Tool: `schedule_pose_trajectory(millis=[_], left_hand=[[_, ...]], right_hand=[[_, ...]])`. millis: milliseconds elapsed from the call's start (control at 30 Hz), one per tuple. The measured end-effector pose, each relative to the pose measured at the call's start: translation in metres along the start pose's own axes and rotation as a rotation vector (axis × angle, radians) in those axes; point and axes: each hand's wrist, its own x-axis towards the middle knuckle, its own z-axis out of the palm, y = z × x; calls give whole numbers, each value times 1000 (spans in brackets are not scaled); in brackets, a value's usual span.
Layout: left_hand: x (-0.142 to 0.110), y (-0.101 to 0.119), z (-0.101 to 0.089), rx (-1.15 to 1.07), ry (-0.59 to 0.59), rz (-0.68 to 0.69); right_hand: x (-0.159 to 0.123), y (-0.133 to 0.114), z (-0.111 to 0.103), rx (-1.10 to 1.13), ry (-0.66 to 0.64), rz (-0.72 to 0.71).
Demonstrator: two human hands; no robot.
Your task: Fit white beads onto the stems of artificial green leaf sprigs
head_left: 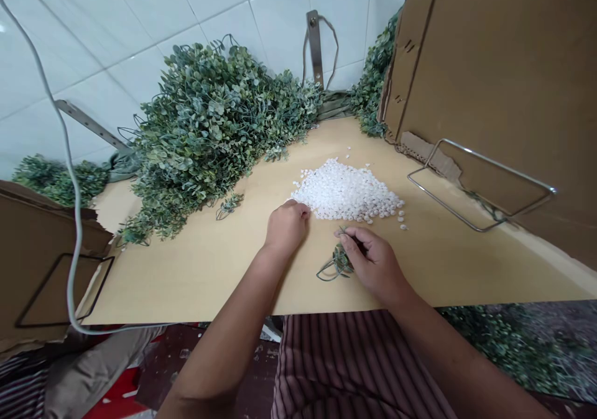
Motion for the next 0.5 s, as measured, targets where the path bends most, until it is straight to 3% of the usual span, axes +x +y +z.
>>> schedule_pose_trajectory(millis=[100, 233, 300, 500], left_hand=[[-3, -2, 4, -236, 29, -68], [-19, 4, 6, -959, -31, -262], [-30, 13, 6, -1218, -66, -318], [-52, 31, 8, -1434, -76, -431]], right_hand=[[1, -2, -1, -27, -17, -24], [2, -8, -3, -43, -31, -76], [1, -10, -3, -48, -42, -98], [-1, -11, -4, -79, -77, -136]])
